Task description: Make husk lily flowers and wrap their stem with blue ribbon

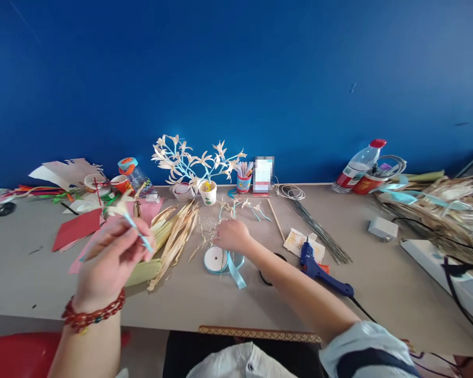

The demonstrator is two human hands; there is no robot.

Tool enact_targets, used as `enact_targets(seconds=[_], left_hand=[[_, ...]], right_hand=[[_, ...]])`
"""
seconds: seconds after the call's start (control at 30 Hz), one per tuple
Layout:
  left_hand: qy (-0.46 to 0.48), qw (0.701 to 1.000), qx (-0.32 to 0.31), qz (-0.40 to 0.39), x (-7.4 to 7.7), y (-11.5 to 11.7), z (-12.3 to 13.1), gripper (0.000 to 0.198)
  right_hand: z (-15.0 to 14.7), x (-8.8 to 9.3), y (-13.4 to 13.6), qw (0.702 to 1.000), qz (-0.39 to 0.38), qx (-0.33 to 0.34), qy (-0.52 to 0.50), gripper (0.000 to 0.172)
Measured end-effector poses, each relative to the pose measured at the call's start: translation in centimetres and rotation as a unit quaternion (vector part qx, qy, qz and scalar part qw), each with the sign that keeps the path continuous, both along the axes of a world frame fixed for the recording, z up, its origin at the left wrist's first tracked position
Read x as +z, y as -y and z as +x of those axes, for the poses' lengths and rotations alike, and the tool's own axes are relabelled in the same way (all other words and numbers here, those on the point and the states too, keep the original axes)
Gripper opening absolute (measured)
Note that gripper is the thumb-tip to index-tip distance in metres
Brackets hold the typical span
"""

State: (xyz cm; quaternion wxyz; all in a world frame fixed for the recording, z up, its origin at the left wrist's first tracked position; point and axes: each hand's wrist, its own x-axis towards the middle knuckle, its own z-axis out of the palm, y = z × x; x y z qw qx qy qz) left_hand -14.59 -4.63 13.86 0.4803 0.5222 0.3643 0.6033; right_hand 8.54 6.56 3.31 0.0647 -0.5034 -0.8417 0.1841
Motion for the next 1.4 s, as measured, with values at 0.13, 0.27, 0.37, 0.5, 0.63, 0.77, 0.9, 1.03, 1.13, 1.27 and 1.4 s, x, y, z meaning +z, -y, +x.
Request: enact_targets(seconds=[0.13,0.27,0.37,0.5,0.63,0.77,0.9,1.03,1.13,1.27,1.4], left_hand=[[-0.008,1.0,-0.013,-0.025,-0.7,0.0,1.4,0.015],[0.008,1.0,-0.003,-0.015,-0.6,0.3,0.9,0.015],[0.019,1.0,-0.014,-0.011,-0.7,0.1,0.7,0.015],[0.032,0.999,-0.03,-0.002,-1.0,-0.2,1.3,0.015],[0.028,0.999,-0.034,-0.002,-1.0,-0.3,1.4,0.014],[0.042,0.998,-0.037,-0.01,-1.3,-0.4,1.1,0.015],[0.055,0.998,-0.035,-0.013,-1.8,-0.5,1.4,0.016],[0.045,0.997,-0.055,-0.025,-2.2,-0.4,2.1,0.018],[0.043,0.997,-0.059,-0.036,-2.4,-0.4,2.5,0.018],[0.041,0.996,-0.06,-0.046,-2.3,-0.5,2.6,0.018],[0.058,0.995,-0.068,-0.05,-2.1,-1.2,3.6,0.017]], right_hand=[[-2.3,-0.2,-2.4,0.999,-0.047,-0.003,-0.023,0.004],[-2.2,0.3,-3.5,0.99,-0.061,-0.025,-0.126,0.01],[-2.8,0.2,-3.4,0.976,-0.101,-0.048,-0.186,0.012],[-4.5,-0.9,-2.9,0.962,-0.14,-0.072,-0.223,0.012],[-4.7,-1.7,-2.5,0.96,-0.14,-0.076,-0.228,0.012],[-4.5,-1.4,-2.6,0.966,-0.121,-0.074,-0.214,0.012],[-3.6,-0.6,-2.6,0.985,-0.073,-0.074,-0.14,0.018],[-1.4,0.3,-1.7,0.997,-0.042,-0.058,-0.039,0.022],[0.3,0.9,0.5,0.999,-0.048,-0.006,0.001,0.036],[1.1,0.5,5.1,0.997,0.002,0.046,0.068,0.078],[-1.8,-0.9,8.0,0.996,0.029,0.062,0.053,0.055]])
